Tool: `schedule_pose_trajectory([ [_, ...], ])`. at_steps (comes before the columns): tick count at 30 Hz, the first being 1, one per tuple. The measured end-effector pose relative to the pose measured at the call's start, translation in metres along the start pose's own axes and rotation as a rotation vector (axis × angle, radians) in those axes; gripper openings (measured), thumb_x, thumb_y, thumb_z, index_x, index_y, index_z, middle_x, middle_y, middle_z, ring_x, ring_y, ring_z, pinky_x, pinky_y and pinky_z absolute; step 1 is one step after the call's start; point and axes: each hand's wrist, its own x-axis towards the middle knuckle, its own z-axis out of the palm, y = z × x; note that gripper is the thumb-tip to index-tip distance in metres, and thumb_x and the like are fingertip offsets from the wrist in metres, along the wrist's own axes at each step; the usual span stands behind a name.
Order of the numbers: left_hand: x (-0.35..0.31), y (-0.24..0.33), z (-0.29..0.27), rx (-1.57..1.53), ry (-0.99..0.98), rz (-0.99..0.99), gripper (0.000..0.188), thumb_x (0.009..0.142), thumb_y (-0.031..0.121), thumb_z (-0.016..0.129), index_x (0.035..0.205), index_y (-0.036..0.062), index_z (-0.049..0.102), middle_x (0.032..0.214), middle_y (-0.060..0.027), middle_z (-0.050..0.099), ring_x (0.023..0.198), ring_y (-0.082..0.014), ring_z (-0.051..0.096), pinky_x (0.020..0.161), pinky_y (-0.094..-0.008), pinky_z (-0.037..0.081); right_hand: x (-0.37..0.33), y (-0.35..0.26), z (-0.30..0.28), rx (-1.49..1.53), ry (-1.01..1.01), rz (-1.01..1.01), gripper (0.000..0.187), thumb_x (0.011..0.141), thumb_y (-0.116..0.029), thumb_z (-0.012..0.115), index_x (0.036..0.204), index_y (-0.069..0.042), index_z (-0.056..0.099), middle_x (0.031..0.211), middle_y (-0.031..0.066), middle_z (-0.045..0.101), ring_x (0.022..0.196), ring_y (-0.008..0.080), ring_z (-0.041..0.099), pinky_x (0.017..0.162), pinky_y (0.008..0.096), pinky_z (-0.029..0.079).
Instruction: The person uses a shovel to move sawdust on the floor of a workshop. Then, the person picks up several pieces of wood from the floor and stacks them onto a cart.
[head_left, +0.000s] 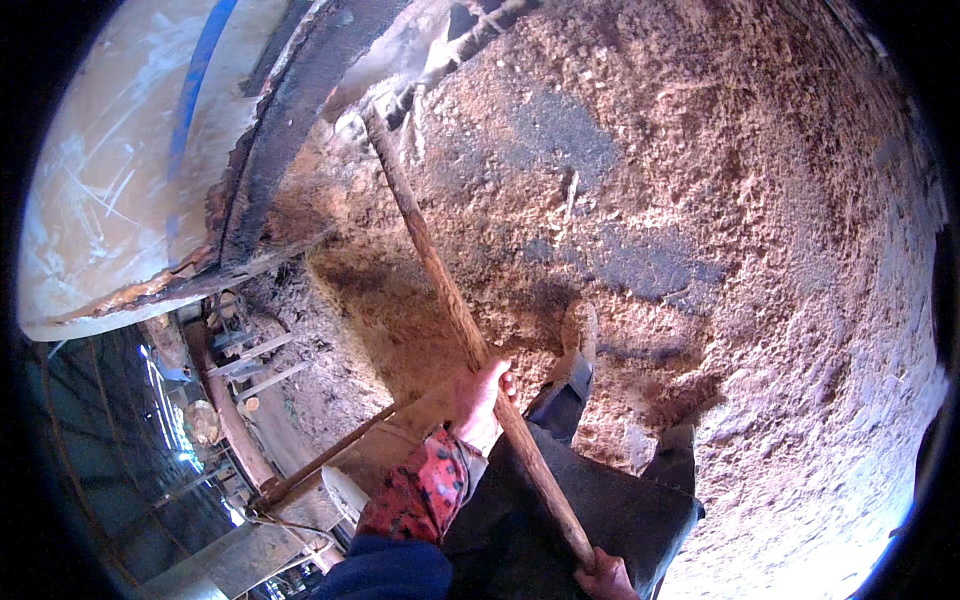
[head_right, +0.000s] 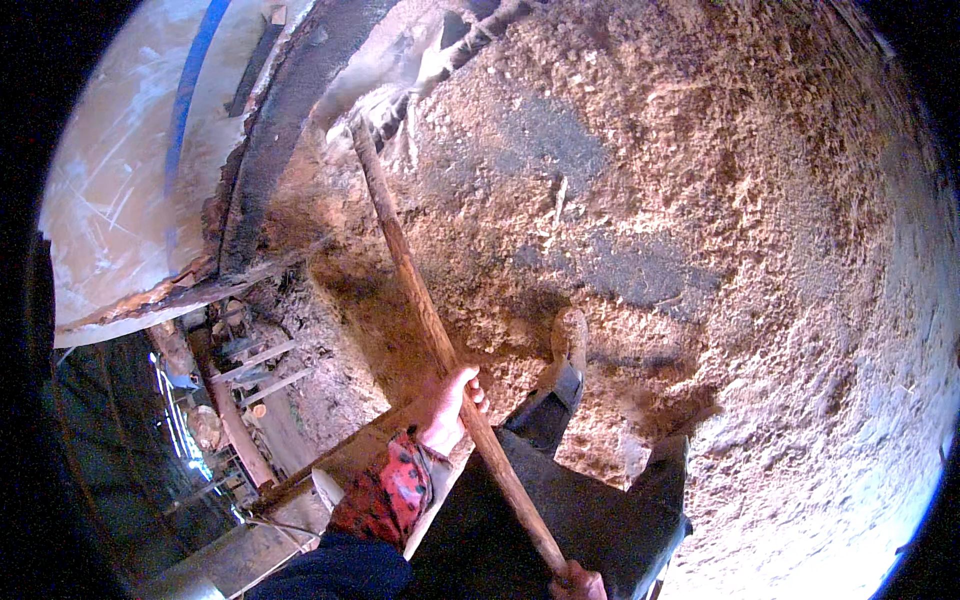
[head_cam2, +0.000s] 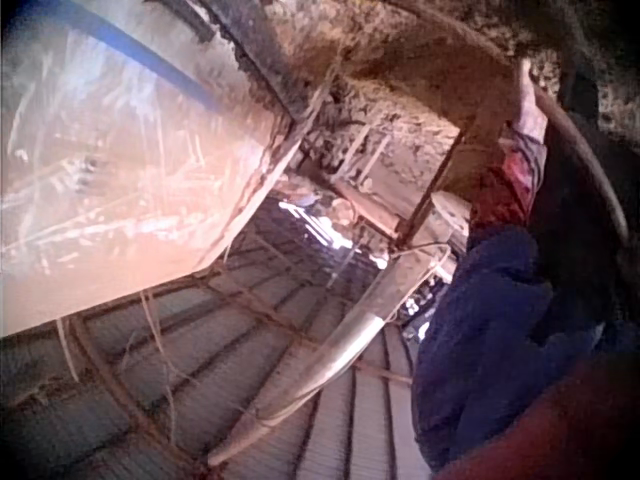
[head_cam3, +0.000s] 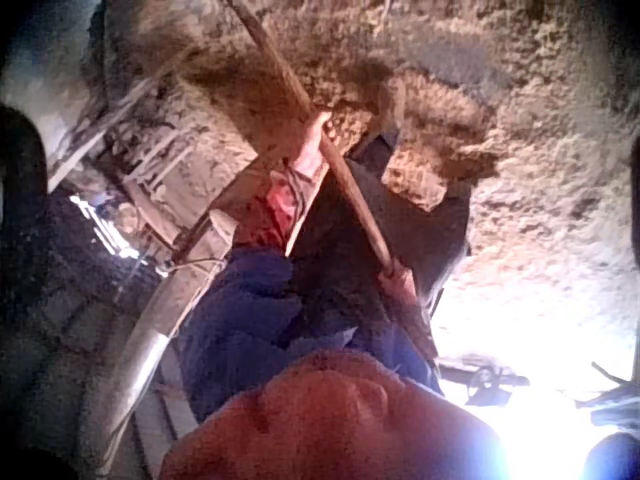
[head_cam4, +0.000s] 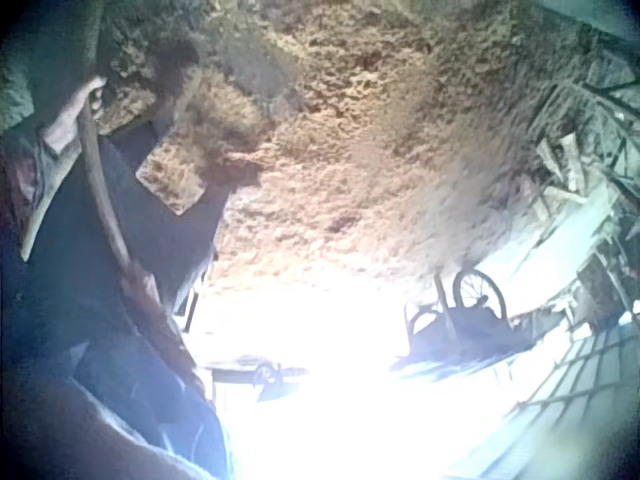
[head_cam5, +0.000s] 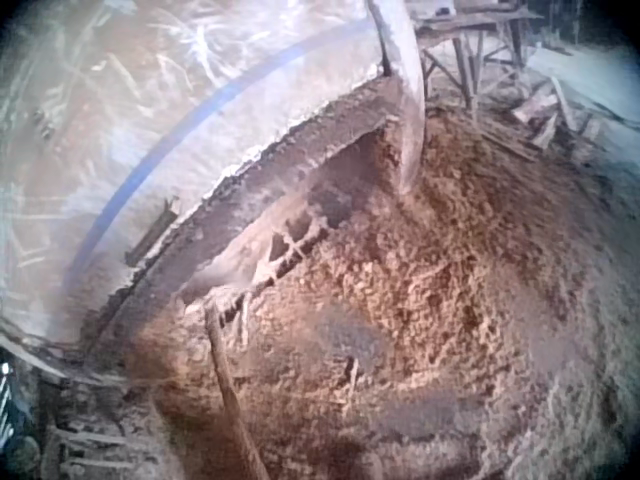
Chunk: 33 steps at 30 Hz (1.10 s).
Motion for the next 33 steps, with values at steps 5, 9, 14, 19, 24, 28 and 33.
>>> schedule_pose_trajectory([
  [5, 0.043, 0.056, 0.001, 0.096, -0.020, 0.112, 0.016, 0.080, 0.016, 0.063, 0.074, 0.0101, 0.050, 0.061, -0.0008, 0.048, 0.049, -0.0138, 0.048, 0.044, -0.0318, 0.042, 0.053, -0.028, 0.026, 0.166, -0.051, -0.088, 0.018, 0.073, -0.014, 0.061, 0.086, -0.002, 0.056, 0.067, 0.0225, 0.057, 0.061, 0.0345, 0.060, 0.054, 0.0435, 0.046],
  [9, 0.128, 0.108, -0.038, 0.199, 0.103, 0.253, 0.014, 0.078, 0.013, 0.063, 0.077, 0.0079, 0.050, 0.060, -0.0015, 0.047, 0.045, -0.0129, 0.046, 0.040, -0.0308, 0.042, 0.140, -0.015, 0.093, -0.055, -0.193, -0.263, 0.030, 0.075, -0.025, 0.066, 0.087, -0.005, 0.048, 0.073, 0.0232, 0.060, 0.070, 0.0421, 0.060, 0.060, 0.0497, 0.047],
  [14, 0.159, 0.133, -0.043, 0.128, 0.030, 0.192, 0.014, 0.078, 0.016, 0.062, 0.079, 0.0102, 0.050, 0.062, -0.0004, 0.047, 0.049, -0.0130, 0.045, 0.043, -0.0314, 0.041, 0.154, -0.053, 0.076, -0.199, -0.170, -0.262, 0.031, 0.074, -0.025, 0.065, 0.092, -0.004, 0.049, 0.075, 0.0241, 0.060, 0.076, 0.0432, 0.060, 0.063, 0.0505, 0.048],
  [19, 0.134, 0.125, -0.023, 0.059, -0.015, 0.172, 0.013, 0.079, 0.016, 0.061, 0.079, 0.0108, 0.048, 0.063, -0.0001, 0.047, 0.050, -0.0133, 0.045, 0.045, -0.0321, 0.042, 0.124, -0.066, 0.031, -0.257, -0.111, -0.283, 0.030, 0.075, -0.027, 0.063, 0.092, -0.006, 0.048, 0.071, 0.0227, 0.061, 0.071, 0.0441, 0.060, 0.061, 0.0518, 0.049],
  [24, 0.105, 0.071, -0.014, 0.048, -0.048, 0.111, 0.012, 0.081, 0.018, 0.059, 0.081, 0.0105, 0.049, 0.064, -0.0007, 0.047, 0.051, -0.0143, 0.047, 0.047, -0.0339, 0.044, 0.064, -0.068, -0.021, -0.295, -0.076, -0.242, 0.029, 0.071, -0.022, 0.065, 0.090, -0.004, 0.052, 0.069, 0.0225, 0.059, 0.069, 0.0436, 0.060, 0.058, 0.0495, 0.048],
  [28, 0.045, 0.041, 0.006, 0.041, -0.045, 0.089, 0.012, 0.080, 0.016, 0.061, 0.082, 0.0106, 0.050, 0.064, -0.0014, 0.049, 0.053, -0.0152, 0.049, 0.048, -0.0347, 0.046, 0.020, -0.056, -0.045, -0.329, -0.026, -0.236, 0.031, 0.071, -0.023, 0.067, 0.089, -0.003, 0.052, 0.069, 0.0226, 0.059, 0.069, 0.0441, 0.060, 0.057, 0.0503, 0.048],
  [33, -0.003, -0.002, 0.017, 0.036, 0.003, 0.111, 0.014, 0.078, 0.014, 0.061, 0.074, 0.0054, 0.051, 0.058, -0.0035, 0.050, 0.045, -0.0166, 0.050, 0.042, -0.0351, 0.046, -0.034, -0.009, -0.053, -0.325, 0.106, -0.349, 0.029, 0.078, -0.018, 0.059, 0.102, -0.003, 0.055, 0.078, 0.0218, 0.061, 0.063, 0.0402, 0.058, 0.052, 0.0488, 0.046],
])
